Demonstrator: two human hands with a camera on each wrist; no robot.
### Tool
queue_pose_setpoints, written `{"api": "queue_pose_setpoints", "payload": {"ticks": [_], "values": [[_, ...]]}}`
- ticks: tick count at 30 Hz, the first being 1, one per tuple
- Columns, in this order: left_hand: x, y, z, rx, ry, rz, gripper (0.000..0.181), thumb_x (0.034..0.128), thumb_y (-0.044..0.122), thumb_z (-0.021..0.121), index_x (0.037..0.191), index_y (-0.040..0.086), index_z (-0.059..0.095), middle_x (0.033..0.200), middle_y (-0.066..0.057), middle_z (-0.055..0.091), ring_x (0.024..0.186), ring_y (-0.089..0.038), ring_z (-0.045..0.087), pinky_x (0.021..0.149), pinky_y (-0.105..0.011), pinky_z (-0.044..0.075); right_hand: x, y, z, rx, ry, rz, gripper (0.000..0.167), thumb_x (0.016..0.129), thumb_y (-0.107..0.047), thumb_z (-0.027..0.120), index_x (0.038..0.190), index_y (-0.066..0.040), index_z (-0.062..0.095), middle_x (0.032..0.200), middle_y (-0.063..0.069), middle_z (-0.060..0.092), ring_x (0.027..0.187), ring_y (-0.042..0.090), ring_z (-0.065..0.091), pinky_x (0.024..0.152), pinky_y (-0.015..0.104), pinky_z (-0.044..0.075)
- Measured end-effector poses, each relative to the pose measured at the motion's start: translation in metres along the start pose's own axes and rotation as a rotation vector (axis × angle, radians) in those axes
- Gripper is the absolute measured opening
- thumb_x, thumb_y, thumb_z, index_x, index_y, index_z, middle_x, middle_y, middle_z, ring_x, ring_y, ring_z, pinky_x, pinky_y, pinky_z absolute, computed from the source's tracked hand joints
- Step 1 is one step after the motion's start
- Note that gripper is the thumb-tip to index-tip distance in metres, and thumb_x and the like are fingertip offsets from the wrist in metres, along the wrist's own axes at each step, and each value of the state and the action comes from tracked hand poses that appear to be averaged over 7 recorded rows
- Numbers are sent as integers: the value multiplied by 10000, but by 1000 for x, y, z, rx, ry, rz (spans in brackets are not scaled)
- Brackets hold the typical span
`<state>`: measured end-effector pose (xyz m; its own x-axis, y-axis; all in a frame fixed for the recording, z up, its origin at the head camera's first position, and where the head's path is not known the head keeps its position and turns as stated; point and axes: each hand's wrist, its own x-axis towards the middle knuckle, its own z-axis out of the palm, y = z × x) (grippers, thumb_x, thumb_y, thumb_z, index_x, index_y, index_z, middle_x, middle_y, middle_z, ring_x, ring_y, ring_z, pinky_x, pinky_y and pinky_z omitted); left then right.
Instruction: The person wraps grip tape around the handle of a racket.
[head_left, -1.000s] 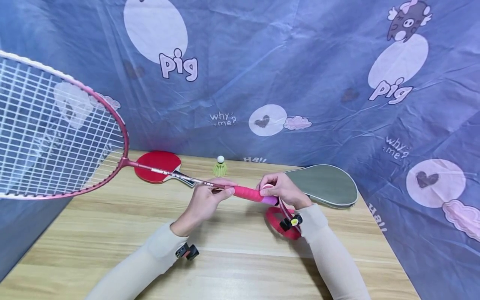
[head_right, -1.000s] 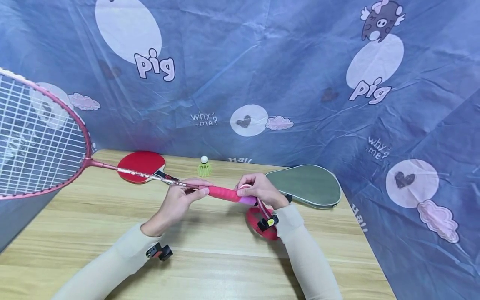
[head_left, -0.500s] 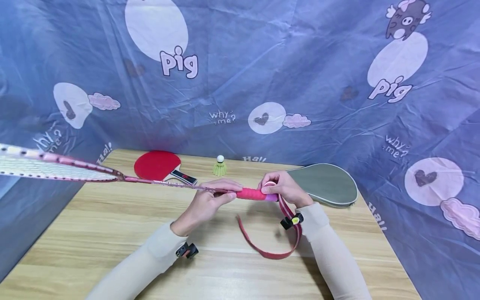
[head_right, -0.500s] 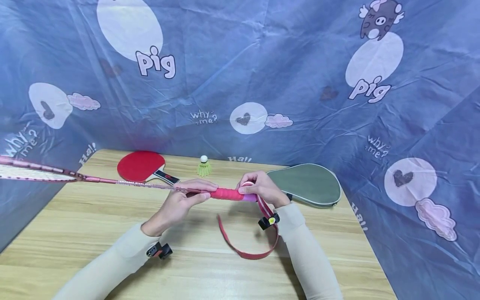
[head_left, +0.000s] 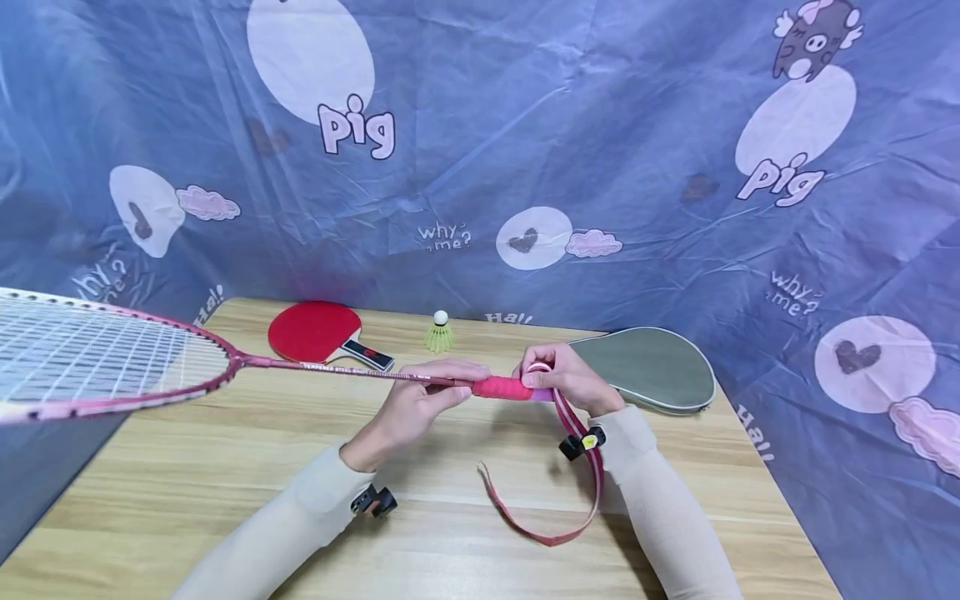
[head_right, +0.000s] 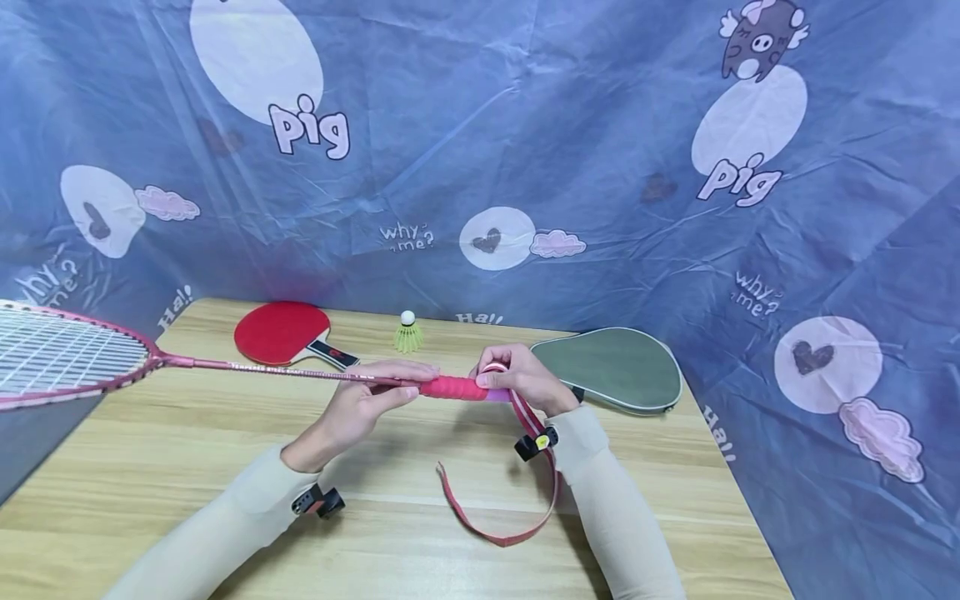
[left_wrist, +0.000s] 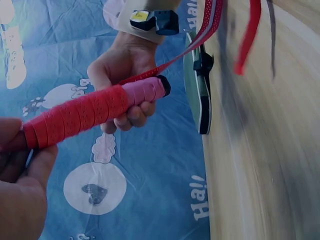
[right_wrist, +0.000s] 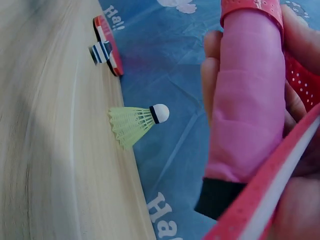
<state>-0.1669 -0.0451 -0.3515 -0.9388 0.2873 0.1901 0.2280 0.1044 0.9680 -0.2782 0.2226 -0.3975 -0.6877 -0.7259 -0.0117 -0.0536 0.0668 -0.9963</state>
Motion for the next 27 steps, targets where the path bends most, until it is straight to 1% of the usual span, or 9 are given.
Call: {"api": "queue_pose_setpoints", "payload": {"ticks": [3, 6, 7, 10, 13, 15, 18, 22, 27], "values": [[3, 1, 0, -47, 65, -76, 325, 955, 98, 681, 1280, 76, 695, 1305, -106, 709, 1152, -176, 675, 949, -209, 562, 2, 0, 1, 20, 35, 10, 96, 866, 39, 650, 811, -37, 630, 874, -40, 755, 819, 98, 670, 702, 195, 520], [7, 0, 0, -38, 157, -124, 345, 934, 131, 726, 1273, 78, 693, 1274, -122, 720, 1114, -212, 700, 926, -213, 580, 4, -3, 3, 23, 84, 27, 116, 870, 37, 658, 815, -65, 653, 868, -40, 759, 847, 109, 677, 727, 192, 517], [8, 0, -1, -20, 191, -136, 326, 928, 151, 739, 1244, 81, 707, 1245, -121, 732, 1107, -217, 707, 921, -220, 585, 4, -4, 4, 13, 104, 34, 105, 870, 26, 665, 816, -64, 654, 868, -43, 759, 856, 110, 678, 737, 191, 515], [11, 0, -3, 109, 297, -178, 252, 895, 267, 785, 1111, 139, 768, 1099, -70, 778, 1001, -181, 731, 848, -213, 589, 5, -8, 7, -40, 173, 58, 65, 872, -36, 704, 825, -54, 664, 876, -56, 762, 895, 114, 684, 789, 191, 509], [13, 1, -5, 223, 360, -208, 220, 866, 356, 806, 1009, 189, 800, 977, -19, 799, 891, -138, 734, 754, -228, 566, 6, -12, 10, -96, 232, 67, 91, 862, -85, 737, 844, -32, 665, 888, -54, 762, 918, 125, 688, 814, 200, 513], [14, 1, -7, 255, 376, -204, 212, 856, 360, 815, 987, 193, 808, 945, -14, 804, 856, -134, 740, 726, -232, 563, 7, -15, 11, -125, 244, 69, 112, 860, -96, 745, 870, -13, 671, 901, -48, 760, 929, 134, 686, 813, 209, 514], [15, 1, -9, 265, 371, -183, 191, 852, 322, 824, 981, 182, 810, 941, -23, 806, 841, -142, 752, 712, -224, 574, 8, -17, 11, -136, 227, 70, 123, 860, -87, 747, 901, 5, 677, 925, -27, 756, 948, 147, 679, 796, 217, 509], [15, 0, -11, 238, 354, -184, 170, 851, 276, 827, 987, 175, 808, 956, -33, 804, 852, -145, 756, 722, -205, 581, 10, -17, 9, -138, 197, 69, 120, 852, -87, 761, 905, -7, 688, 943, -19, 757, 966, 155, 674, 781, 218, 500], [17, 0, -14, 202, 339, -196, 166, 844, 241, 835, 994, 174, 808, 965, -32, 804, 858, -137, 756, 732, -200, 587, 12, -15, 7, -141, 191, 77, 155, 829, -125, 799, 873, -18, 696, 946, -21, 768, 957, 162, 685, 772, 227, 507]]}}
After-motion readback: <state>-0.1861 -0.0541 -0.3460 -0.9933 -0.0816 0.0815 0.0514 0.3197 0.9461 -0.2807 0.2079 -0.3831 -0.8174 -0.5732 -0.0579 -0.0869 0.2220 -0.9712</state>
